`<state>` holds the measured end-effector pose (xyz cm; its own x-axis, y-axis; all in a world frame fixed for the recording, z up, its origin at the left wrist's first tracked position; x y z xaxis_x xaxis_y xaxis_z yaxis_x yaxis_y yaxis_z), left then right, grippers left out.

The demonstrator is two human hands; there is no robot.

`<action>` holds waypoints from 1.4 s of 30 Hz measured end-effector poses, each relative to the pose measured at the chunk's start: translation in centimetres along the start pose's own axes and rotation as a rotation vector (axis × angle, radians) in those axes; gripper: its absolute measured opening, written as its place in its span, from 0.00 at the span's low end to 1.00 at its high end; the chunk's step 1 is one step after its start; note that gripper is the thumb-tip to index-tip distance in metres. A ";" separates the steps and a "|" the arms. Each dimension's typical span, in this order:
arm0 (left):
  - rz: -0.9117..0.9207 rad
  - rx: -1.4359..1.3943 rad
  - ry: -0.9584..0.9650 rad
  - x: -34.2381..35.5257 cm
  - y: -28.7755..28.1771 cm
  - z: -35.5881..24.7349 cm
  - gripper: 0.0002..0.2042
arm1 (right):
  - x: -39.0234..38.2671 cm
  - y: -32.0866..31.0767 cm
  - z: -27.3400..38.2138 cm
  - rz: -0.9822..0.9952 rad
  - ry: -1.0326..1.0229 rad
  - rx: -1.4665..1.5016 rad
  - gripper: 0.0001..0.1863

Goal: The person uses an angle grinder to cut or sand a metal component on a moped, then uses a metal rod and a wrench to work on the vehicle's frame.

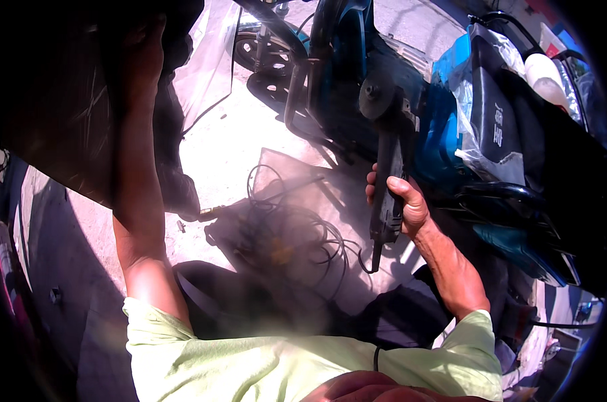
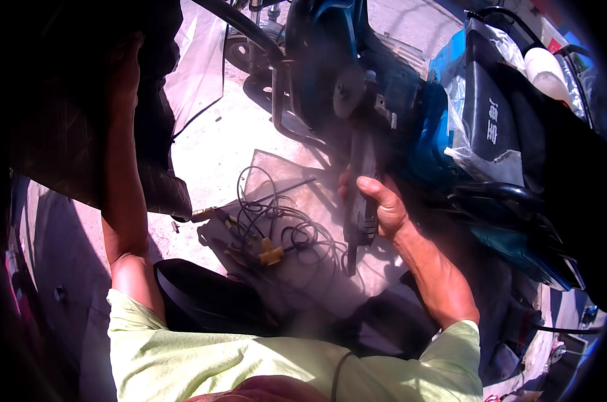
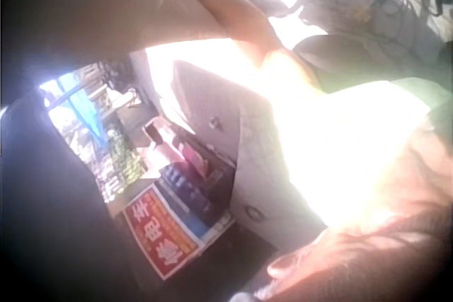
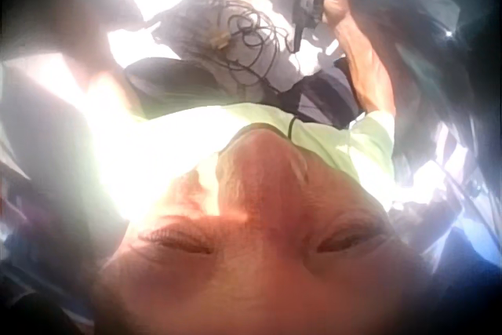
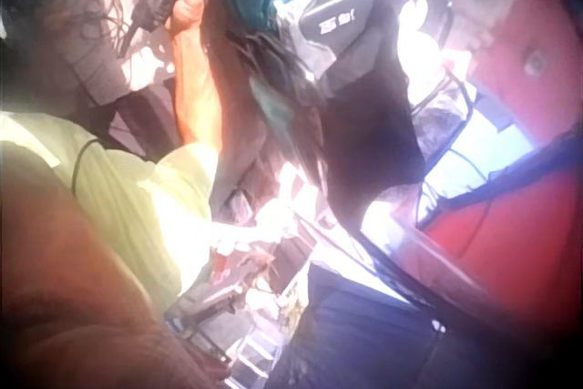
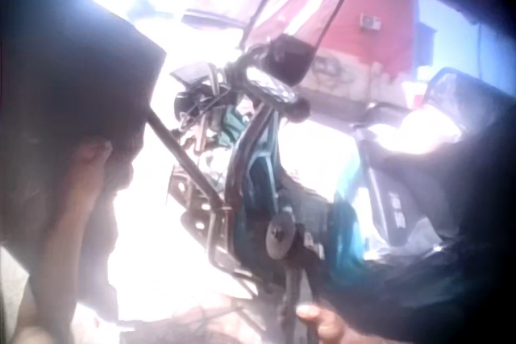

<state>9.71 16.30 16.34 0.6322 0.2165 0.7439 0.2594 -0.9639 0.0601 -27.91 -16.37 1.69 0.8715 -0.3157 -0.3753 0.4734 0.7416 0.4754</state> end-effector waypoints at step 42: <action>0.125 0.313 0.011 0.9 -0.5 4.5 0.17 | 0.6 -1.1 -1.4 0.093 0.128 0.165 0.24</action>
<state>13.46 17.66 13.99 0.6655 0.0966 0.7401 0.3932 -0.8882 -0.2377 -28.11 -16.54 -0.17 0.8941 -0.1649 -0.4164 0.4152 0.6540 0.6324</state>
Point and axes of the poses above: each hand's wrist, its own x-axis towards the middle knuckle, its own y-axis out of the palm, z = x × y, the point moved 4 cm from there along x, towards the middle knuckle, and after that the axes turned 11 degrees about -z, right-handed, at the moved point
